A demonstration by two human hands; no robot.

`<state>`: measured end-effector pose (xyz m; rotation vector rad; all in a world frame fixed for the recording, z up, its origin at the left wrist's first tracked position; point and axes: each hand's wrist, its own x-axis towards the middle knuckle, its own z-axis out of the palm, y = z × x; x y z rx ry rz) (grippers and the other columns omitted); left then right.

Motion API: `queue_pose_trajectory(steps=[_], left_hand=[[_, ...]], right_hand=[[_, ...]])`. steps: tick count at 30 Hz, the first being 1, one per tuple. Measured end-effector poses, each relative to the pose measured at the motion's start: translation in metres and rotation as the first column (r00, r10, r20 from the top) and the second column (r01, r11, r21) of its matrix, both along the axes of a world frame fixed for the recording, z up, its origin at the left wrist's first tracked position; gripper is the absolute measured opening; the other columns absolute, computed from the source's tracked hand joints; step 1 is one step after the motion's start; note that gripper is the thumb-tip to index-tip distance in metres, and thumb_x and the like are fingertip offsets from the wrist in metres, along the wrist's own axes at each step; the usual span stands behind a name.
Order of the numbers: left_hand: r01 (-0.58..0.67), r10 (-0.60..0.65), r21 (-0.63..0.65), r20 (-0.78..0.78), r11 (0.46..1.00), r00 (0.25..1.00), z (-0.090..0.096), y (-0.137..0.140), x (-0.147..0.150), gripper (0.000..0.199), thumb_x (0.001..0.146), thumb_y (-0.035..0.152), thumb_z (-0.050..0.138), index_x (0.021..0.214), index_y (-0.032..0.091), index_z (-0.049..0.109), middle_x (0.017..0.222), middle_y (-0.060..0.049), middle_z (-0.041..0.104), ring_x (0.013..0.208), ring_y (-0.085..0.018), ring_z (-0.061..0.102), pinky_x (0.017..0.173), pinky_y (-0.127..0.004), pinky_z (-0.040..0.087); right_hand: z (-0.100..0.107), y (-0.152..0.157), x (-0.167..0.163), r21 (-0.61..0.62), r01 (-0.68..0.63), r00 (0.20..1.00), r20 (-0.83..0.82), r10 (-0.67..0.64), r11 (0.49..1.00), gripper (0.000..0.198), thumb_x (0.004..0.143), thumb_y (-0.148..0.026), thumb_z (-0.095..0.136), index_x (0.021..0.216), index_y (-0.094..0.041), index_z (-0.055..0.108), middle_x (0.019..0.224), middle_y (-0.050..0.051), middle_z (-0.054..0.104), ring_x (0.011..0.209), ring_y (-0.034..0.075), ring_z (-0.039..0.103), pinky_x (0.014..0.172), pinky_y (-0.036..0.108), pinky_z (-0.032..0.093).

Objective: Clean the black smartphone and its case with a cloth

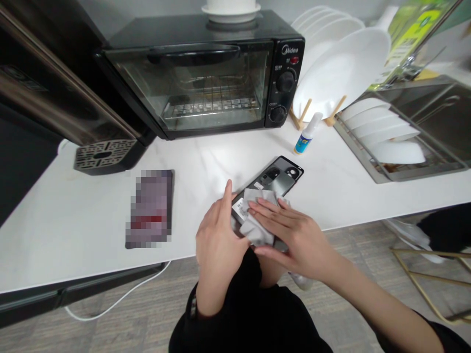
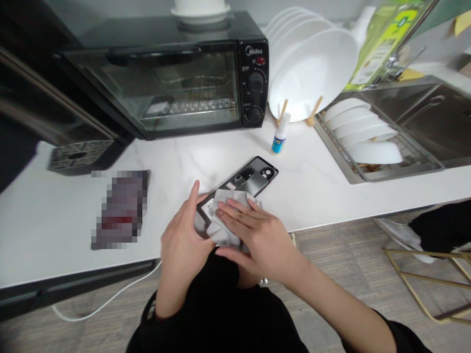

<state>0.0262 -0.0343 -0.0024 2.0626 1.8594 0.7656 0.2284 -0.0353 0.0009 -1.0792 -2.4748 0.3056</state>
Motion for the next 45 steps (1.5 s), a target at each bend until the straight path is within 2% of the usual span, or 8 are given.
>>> queue_pose_trajectory(steps=[8,14,19,25,31,35,39,45], left_hand=[[0.005,-0.006,0.057,0.019,0.998,1.0,-0.002,-0.001,0.002,0.103,0.083,0.044,0.083,0.166,0.03,0.024,0.141,-0.007,0.069,0.128,-0.029,0.066,0.107,-0.044,0.054],[0.012,-0.01,0.053,-0.028,0.999,1.0,-0.003,-0.002,0.0,0.091,0.09,0.028,0.072,0.167,0.026,0.023,0.137,-0.009,0.069,0.121,-0.029,0.068,0.103,-0.043,0.056],[-0.016,0.019,0.035,-0.074,0.999,0.997,-0.003,-0.001,0.0,0.08,0.093,0.011,0.056,0.166,0.026,0.026,0.124,-0.007,0.074,0.109,-0.026,0.072,0.097,-0.04,0.058],[0.033,-0.035,0.052,0.037,0.998,0.999,-0.001,0.0,0.001,0.108,0.079,0.034,0.085,0.166,0.027,0.023,0.141,-0.006,0.069,0.126,-0.029,0.066,0.109,-0.045,0.053],[0.034,-0.036,0.088,0.031,0.996,0.999,-0.002,0.0,0.003,0.109,0.078,0.039,0.087,0.166,0.029,0.023,0.139,-0.006,0.071,0.124,-0.029,0.067,0.108,-0.045,0.053],[0.025,-0.025,0.079,0.005,0.997,1.0,-0.002,-0.001,0.001,0.099,0.083,0.031,0.079,0.166,0.027,0.025,0.14,-0.007,0.07,0.125,-0.029,0.068,0.108,-0.043,0.054],[-0.018,0.018,0.056,0.001,0.998,1.0,-0.001,-0.002,0.0,0.09,0.087,0.026,0.073,0.165,0.027,0.029,0.134,-0.007,0.073,0.117,-0.027,0.071,0.101,-0.039,0.057],[-0.008,0.007,0.086,0.022,0.996,1.0,-0.002,-0.001,0.003,0.107,0.079,0.042,0.086,0.166,0.029,0.026,0.135,-0.006,0.072,0.122,-0.028,0.069,0.107,-0.042,0.054]], right_hand=[[-0.011,0.041,0.017,0.079,0.383,0.923,0.014,-0.385,0.921,0.08,0.101,-0.064,0.049,0.159,-0.008,0.043,0.164,0.016,0.046,0.155,0.035,0.041,0.125,0.062,0.04],[-0.004,0.024,-0.025,0.034,0.074,0.997,-0.015,-0.073,0.997,0.077,0.101,-0.065,0.051,0.154,-0.009,0.05,0.164,0.011,0.047,0.157,0.03,0.039,0.133,0.056,0.029],[-0.001,-0.004,-0.024,-0.053,-0.121,0.992,-0.044,0.119,0.991,0.07,0.102,-0.063,0.05,0.154,-0.015,0.05,0.161,0.004,0.052,0.156,0.022,0.041,0.134,0.052,0.028],[-0.005,0.016,0.012,-0.015,0.173,0.985,-0.002,-0.173,0.985,0.065,0.105,-0.055,0.048,0.157,-0.015,0.046,0.165,0.008,0.046,0.156,0.026,0.042,0.129,0.057,0.037],[-0.008,0.048,0.008,0.088,0.391,0.92,0.002,-0.392,0.916,0.074,0.102,-0.064,0.048,0.154,-0.011,0.051,0.161,0.014,0.051,0.153,0.036,0.045,0.126,0.064,0.037],[-0.003,0.031,-0.023,0.047,0.12,0.993,0.002,-0.12,0.992,0.078,0.1,-0.066,0.051,0.154,-0.011,0.051,0.163,0.014,0.048,0.156,0.032,0.039,0.131,0.059,0.031],[0.0,0.005,-0.019,-0.028,-0.069,0.998,-0.012,0.069,0.997,0.076,0.102,-0.062,0.052,0.161,-0.017,0.039,0.166,0.009,0.042,0.157,0.026,0.039,0.131,0.054,0.033],[-0.009,0.032,0.028,0.025,0.321,0.947,0.008,-0.322,0.947,0.07,0.105,-0.056,0.049,0.163,-0.018,0.038,0.166,0.012,0.043,0.156,0.032,0.04,0.126,0.063,0.038]])
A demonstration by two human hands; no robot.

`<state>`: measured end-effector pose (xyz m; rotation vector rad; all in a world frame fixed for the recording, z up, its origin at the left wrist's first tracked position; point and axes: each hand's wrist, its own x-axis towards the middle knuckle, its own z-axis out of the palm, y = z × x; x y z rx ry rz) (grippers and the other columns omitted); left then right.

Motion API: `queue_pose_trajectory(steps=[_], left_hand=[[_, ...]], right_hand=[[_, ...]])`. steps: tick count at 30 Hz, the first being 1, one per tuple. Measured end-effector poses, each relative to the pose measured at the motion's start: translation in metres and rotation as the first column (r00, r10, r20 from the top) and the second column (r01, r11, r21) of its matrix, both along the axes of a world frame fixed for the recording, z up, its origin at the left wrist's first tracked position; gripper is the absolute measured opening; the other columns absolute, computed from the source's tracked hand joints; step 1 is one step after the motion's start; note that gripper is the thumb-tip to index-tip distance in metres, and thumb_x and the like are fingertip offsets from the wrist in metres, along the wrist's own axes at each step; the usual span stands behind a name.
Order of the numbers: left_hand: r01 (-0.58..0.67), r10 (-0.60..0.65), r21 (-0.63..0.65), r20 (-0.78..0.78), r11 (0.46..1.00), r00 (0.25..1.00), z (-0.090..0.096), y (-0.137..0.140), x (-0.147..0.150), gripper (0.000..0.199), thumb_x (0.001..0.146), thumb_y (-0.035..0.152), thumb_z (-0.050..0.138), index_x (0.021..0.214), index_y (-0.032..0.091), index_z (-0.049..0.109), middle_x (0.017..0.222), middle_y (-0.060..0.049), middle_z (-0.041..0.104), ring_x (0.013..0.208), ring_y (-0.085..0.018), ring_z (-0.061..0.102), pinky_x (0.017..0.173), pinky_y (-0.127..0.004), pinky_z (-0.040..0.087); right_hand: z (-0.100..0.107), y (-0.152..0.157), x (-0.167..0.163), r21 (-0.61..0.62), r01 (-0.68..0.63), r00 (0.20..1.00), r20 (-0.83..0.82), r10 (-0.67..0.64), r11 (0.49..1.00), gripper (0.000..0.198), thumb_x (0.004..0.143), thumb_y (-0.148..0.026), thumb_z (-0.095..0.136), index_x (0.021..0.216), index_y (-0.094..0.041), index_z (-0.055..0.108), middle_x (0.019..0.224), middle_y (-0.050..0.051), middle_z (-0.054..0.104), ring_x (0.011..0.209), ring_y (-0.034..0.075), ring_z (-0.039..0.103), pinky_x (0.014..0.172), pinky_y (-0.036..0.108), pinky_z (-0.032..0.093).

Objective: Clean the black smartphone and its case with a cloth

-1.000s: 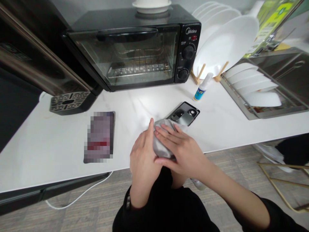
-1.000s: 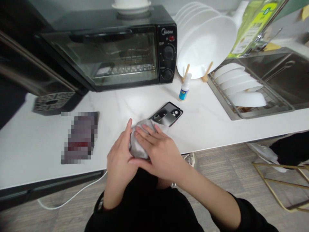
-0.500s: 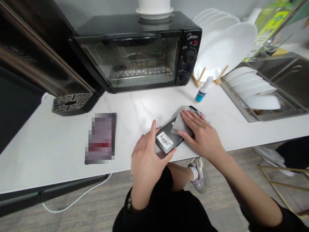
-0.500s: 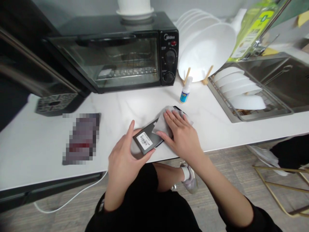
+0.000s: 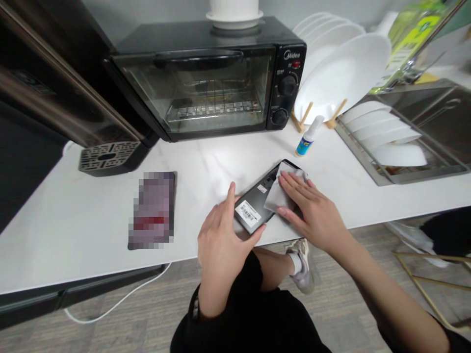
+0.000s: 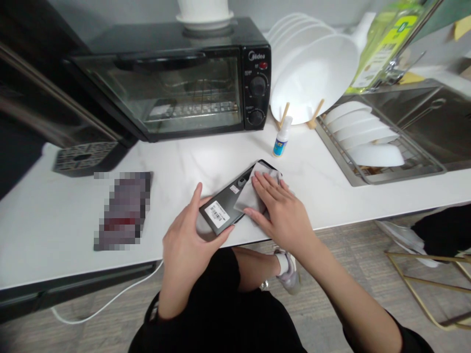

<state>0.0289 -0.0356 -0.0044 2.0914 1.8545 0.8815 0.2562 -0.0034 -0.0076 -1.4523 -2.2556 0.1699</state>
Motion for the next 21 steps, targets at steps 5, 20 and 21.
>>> queue_pose_trajectory(steps=[5,20,21], left_hand=[[0.007,-0.007,0.006,-0.017,1.0,1.0,-0.002,0.0,-0.003,0.104,0.082,0.042,0.084,0.166,0.028,0.025,0.137,-0.007,0.071,0.123,-0.029,0.069,0.106,-0.042,0.054],[0.002,-0.001,0.01,-0.041,1.0,0.999,-0.001,0.001,-0.001,0.1,0.083,0.04,0.082,0.165,0.026,0.027,0.134,-0.008,0.072,0.12,-0.029,0.07,0.103,-0.04,0.056],[-0.003,0.003,0.004,-0.053,1.0,0.999,-0.001,0.001,-0.001,0.095,0.086,0.036,0.079,0.165,0.025,0.028,0.132,-0.008,0.073,0.118,-0.028,0.071,0.101,-0.04,0.057]], right_hand=[[0.001,0.001,-0.036,0.043,-0.08,0.997,0.004,0.079,0.996,0.085,0.097,-0.069,0.054,0.158,-0.01,0.046,0.165,0.014,0.044,0.158,0.037,0.034,0.128,0.064,0.034],[0.003,0.009,-0.032,0.022,-0.178,0.984,-0.01,0.178,0.984,0.09,0.096,-0.074,0.051,0.159,-0.011,0.043,0.165,0.016,0.043,0.158,0.035,0.036,0.128,0.064,0.033],[0.004,0.001,-0.04,0.002,-0.282,0.959,-0.016,0.282,0.959,0.092,0.095,-0.076,0.05,0.159,-0.011,0.042,0.166,0.015,0.043,0.159,0.033,0.035,0.13,0.061,0.031]])
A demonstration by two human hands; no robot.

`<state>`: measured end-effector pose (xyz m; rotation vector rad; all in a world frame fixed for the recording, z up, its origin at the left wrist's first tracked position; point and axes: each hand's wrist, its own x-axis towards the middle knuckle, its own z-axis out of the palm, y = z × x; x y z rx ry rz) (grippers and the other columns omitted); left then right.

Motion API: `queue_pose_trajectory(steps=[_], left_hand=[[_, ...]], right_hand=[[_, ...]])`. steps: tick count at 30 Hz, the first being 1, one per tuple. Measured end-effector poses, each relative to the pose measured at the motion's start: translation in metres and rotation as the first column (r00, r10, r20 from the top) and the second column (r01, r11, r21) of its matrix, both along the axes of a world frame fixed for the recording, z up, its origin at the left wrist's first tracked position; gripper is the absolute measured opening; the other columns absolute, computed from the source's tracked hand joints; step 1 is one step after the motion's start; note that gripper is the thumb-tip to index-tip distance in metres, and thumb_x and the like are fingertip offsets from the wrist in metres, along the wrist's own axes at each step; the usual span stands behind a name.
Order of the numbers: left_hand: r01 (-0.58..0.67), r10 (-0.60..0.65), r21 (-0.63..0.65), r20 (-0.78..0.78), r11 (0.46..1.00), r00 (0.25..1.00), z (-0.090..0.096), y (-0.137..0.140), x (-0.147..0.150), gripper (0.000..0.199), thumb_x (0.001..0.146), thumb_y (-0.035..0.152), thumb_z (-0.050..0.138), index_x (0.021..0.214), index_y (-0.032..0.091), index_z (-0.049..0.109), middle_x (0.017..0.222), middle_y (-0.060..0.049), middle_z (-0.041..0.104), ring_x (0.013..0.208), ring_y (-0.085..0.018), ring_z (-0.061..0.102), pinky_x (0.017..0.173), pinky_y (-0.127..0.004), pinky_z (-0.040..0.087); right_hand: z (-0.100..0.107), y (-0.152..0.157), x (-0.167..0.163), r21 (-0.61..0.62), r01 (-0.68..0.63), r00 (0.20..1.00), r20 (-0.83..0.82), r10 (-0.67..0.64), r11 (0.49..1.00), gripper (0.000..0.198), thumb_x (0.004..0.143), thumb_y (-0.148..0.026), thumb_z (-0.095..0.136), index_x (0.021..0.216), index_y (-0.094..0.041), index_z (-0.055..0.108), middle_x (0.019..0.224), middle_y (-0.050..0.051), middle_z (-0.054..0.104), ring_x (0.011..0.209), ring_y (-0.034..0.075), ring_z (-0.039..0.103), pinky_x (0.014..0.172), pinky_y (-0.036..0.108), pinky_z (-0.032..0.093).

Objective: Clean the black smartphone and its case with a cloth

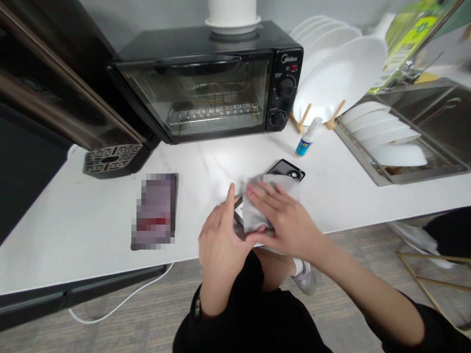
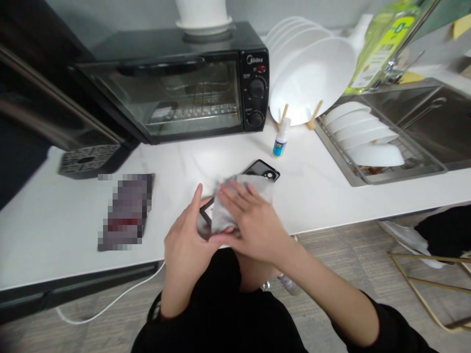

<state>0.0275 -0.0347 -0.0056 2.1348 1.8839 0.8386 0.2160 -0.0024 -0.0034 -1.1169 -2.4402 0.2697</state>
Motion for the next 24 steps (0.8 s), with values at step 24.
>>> queue_pose_trajectory(steps=[24], left_hand=[[0.009,-0.01,0.023,0.036,1.0,0.999,-0.001,0.0,0.0,0.105,0.081,0.045,0.084,0.166,0.025,0.026,0.136,-0.008,0.072,0.123,-0.027,0.069,0.107,-0.038,0.054]], right_hand=[[-0.005,0.031,0.022,0.022,0.16,0.982,0.1,-0.161,0.987,0.09,0.1,-0.073,0.041,0.163,-0.01,0.034,0.17,0.018,0.035,0.16,0.033,0.032,0.13,0.061,0.03]])
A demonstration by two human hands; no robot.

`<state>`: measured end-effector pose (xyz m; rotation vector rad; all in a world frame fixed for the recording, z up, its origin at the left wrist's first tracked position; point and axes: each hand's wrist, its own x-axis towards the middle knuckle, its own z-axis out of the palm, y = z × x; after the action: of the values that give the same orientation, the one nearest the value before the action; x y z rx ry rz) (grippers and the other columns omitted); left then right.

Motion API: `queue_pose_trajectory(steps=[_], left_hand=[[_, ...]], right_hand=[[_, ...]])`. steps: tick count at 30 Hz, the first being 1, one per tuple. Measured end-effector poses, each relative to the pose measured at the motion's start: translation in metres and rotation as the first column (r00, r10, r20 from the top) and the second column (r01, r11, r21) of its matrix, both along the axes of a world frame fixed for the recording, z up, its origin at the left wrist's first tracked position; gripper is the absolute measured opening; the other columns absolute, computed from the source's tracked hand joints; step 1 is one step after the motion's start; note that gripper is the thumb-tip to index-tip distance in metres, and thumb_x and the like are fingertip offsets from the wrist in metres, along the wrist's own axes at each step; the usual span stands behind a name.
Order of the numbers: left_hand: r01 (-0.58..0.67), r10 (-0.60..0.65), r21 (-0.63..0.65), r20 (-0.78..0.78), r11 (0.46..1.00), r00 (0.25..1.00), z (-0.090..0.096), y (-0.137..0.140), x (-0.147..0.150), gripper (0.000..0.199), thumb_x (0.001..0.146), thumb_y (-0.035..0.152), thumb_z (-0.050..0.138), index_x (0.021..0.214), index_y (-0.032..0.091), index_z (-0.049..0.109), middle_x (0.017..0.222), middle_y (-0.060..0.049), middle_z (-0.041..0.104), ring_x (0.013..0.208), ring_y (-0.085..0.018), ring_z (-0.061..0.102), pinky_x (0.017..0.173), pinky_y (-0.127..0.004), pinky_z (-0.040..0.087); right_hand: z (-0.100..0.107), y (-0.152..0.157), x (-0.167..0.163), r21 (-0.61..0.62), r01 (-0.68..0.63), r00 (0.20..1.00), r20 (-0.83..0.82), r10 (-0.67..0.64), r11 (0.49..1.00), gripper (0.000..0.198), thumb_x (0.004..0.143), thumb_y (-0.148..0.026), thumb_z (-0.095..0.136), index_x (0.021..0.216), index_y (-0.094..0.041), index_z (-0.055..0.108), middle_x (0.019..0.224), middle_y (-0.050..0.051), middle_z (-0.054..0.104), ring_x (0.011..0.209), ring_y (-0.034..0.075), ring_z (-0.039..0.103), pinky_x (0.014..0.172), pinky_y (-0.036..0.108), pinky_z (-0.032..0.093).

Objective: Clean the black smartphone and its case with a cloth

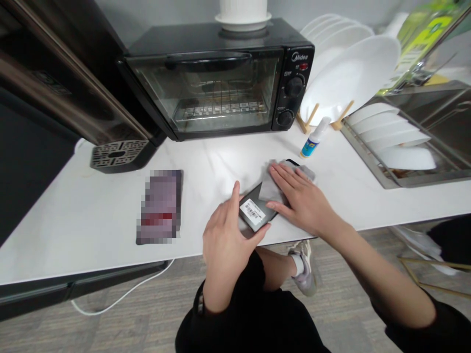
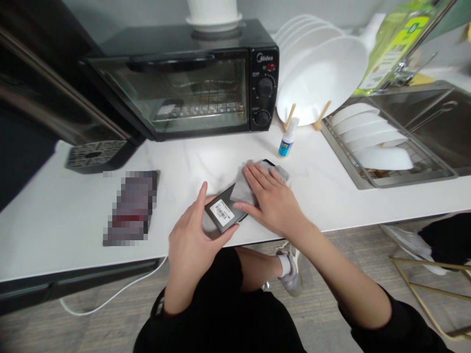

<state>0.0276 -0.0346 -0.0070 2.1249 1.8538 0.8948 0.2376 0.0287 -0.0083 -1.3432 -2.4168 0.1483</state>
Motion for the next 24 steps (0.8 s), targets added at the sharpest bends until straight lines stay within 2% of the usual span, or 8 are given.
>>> queue_pose_trajectory(steps=[2,5,7,8,12,17,22,24], left_hand=[[0.001,-0.001,0.003,-0.008,1.0,1.0,0.0,0.0,0.0,0.103,0.082,0.045,0.083,0.166,0.025,0.026,0.136,-0.008,0.072,0.123,-0.028,0.069,0.106,-0.039,0.054],[0.006,-0.007,-0.014,-0.043,1.0,0.999,0.001,0.0,-0.002,0.102,0.083,0.044,0.081,0.166,0.023,0.026,0.138,-0.011,0.071,0.122,-0.03,0.07,0.103,-0.04,0.057],[0.007,-0.008,-0.028,-0.06,1.0,0.998,0.002,0.0,-0.003,0.104,0.081,0.042,0.082,0.166,0.021,0.026,0.14,-0.012,0.07,0.122,-0.031,0.07,0.101,-0.04,0.058],[0.002,-0.003,-0.027,-0.064,1.0,0.998,0.002,0.0,-0.002,0.104,0.08,0.041,0.082,0.165,0.02,0.027,0.141,-0.013,0.069,0.123,-0.031,0.07,0.102,-0.04,0.058],[-0.033,0.031,-0.017,-0.094,0.999,0.995,0.002,0.0,0.0,0.098,0.081,0.033,0.081,0.164,0.021,0.03,0.142,-0.013,0.068,0.122,-0.031,0.07,0.102,-0.041,0.057],[-0.03,0.03,0.0,-0.092,1.0,0.995,0.0,0.001,0.0,0.102,0.079,0.032,0.084,0.164,0.022,0.029,0.143,-0.012,0.067,0.123,-0.031,0.069,0.103,-0.041,0.057],[-0.011,0.011,-0.001,-0.046,1.0,0.999,-0.001,0.001,0.0,0.107,0.08,0.043,0.085,0.166,0.025,0.024,0.135,-0.006,0.072,0.122,-0.027,0.069,0.105,-0.038,0.055],[-0.013,0.013,0.002,-0.044,1.0,0.999,-0.001,0.001,0.0,0.108,0.079,0.043,0.086,0.166,0.024,0.025,0.135,-0.006,0.072,0.122,-0.026,0.069,0.105,-0.038,0.055]], right_hand=[[0.0,-0.001,-0.006,0.004,-0.044,0.999,0.007,0.044,0.999,0.096,0.097,-0.077,0.041,0.162,-0.006,0.034,0.169,0.02,0.035,0.161,0.034,0.029,0.131,0.061,0.027],[0.007,-0.019,-0.022,-0.017,-0.305,0.952,-0.02,0.304,0.952,0.106,0.092,-0.083,0.043,0.163,-0.005,0.032,0.17,0.02,0.033,0.163,0.03,0.025,0.134,0.055,0.023],[0.015,-0.027,-0.028,-0.059,-0.427,0.904,-0.066,0.423,0.902,0.102,0.094,-0.081,0.041,0.163,-0.006,0.031,0.17,0.018,0.033,0.162,0.026,0.027,0.134,0.049,0.024],[0.019,-0.028,-0.029,-0.074,-0.432,0.9,-0.094,0.425,0.899,0.095,0.098,-0.076,0.039,0.163,-0.007,0.031,0.17,0.017,0.034,0.162,0.024,0.028,0.134,0.048,0.026],[0.024,-0.015,-0.032,-0.041,-0.288,0.952,-0.118,0.282,0.957,0.065,0.11,-0.053,0.031,0.162,-0.013,0.038,0.173,0.01,0.031,0.163,0.023,0.024,0.132,0.05,0.03],[0.008,0.012,-0.037,-0.016,-0.25,0.967,0.036,0.25,0.968,0.064,0.11,-0.049,0.032,0.16,-0.009,0.041,0.17,0.013,0.035,0.161,0.028,0.029,0.133,0.054,0.027],[0.005,0.045,-0.013,-0.068,-0.004,0.994,0.11,0.012,0.998,0.069,0.109,-0.05,0.034,0.16,-0.005,0.039,0.17,0.019,0.034,0.161,0.034,0.029,0.131,0.059,0.027],[0.007,0.042,-0.015,-0.067,0.02,0.991,0.135,-0.011,0.998,0.071,0.109,-0.05,0.033,0.16,-0.001,0.038,0.17,0.021,0.032,0.162,0.037,0.025,0.132,0.06,0.025]])
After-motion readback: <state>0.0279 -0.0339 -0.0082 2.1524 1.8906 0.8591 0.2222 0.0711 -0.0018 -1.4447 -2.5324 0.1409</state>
